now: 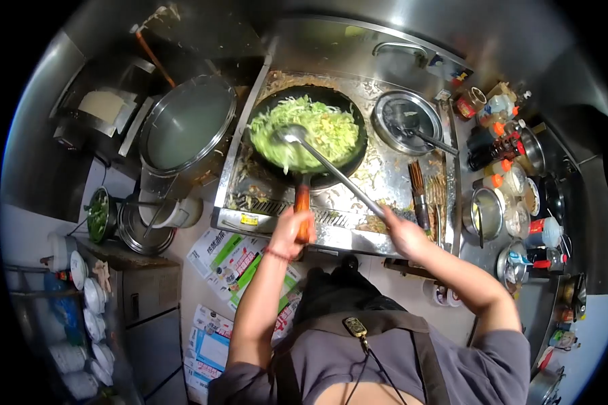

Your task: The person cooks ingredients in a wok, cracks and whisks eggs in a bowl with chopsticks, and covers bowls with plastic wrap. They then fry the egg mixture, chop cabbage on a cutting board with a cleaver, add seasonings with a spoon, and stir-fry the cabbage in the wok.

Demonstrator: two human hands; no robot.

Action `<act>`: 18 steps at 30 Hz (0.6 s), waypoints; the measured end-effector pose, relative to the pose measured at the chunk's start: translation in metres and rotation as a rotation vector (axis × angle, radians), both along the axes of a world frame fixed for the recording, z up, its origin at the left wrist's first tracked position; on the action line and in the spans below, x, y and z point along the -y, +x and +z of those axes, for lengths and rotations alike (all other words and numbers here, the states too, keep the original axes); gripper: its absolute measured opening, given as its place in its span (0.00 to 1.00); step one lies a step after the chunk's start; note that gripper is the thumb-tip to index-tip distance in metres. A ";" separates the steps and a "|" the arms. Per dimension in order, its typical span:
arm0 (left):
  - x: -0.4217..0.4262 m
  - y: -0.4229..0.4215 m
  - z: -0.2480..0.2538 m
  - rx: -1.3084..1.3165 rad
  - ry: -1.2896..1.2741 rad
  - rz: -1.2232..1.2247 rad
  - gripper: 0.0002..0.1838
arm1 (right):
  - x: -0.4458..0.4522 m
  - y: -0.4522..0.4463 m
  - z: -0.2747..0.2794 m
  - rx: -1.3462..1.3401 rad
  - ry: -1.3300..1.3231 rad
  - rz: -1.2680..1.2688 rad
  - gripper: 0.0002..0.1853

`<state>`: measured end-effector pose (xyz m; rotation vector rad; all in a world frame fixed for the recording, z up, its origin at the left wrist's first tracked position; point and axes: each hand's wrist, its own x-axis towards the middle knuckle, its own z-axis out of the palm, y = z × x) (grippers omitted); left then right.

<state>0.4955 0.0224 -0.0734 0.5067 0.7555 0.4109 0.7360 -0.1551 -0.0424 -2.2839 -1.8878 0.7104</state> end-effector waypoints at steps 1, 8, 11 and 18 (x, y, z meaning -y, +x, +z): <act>0.009 -0.016 0.015 -0.006 -0.027 -0.019 0.07 | 0.033 0.022 0.005 0.119 -0.025 0.015 0.34; -0.016 -0.006 0.026 0.102 -0.152 -0.035 0.06 | 0.003 0.077 0.057 0.332 -0.024 -0.016 0.32; 0.016 -0.018 -0.014 0.117 0.000 -0.070 0.06 | -0.033 0.076 0.035 0.145 0.142 -0.182 0.25; -0.010 -0.020 0.035 0.233 -0.213 -0.106 0.05 | 0.028 0.063 0.086 -0.659 0.203 -0.535 0.25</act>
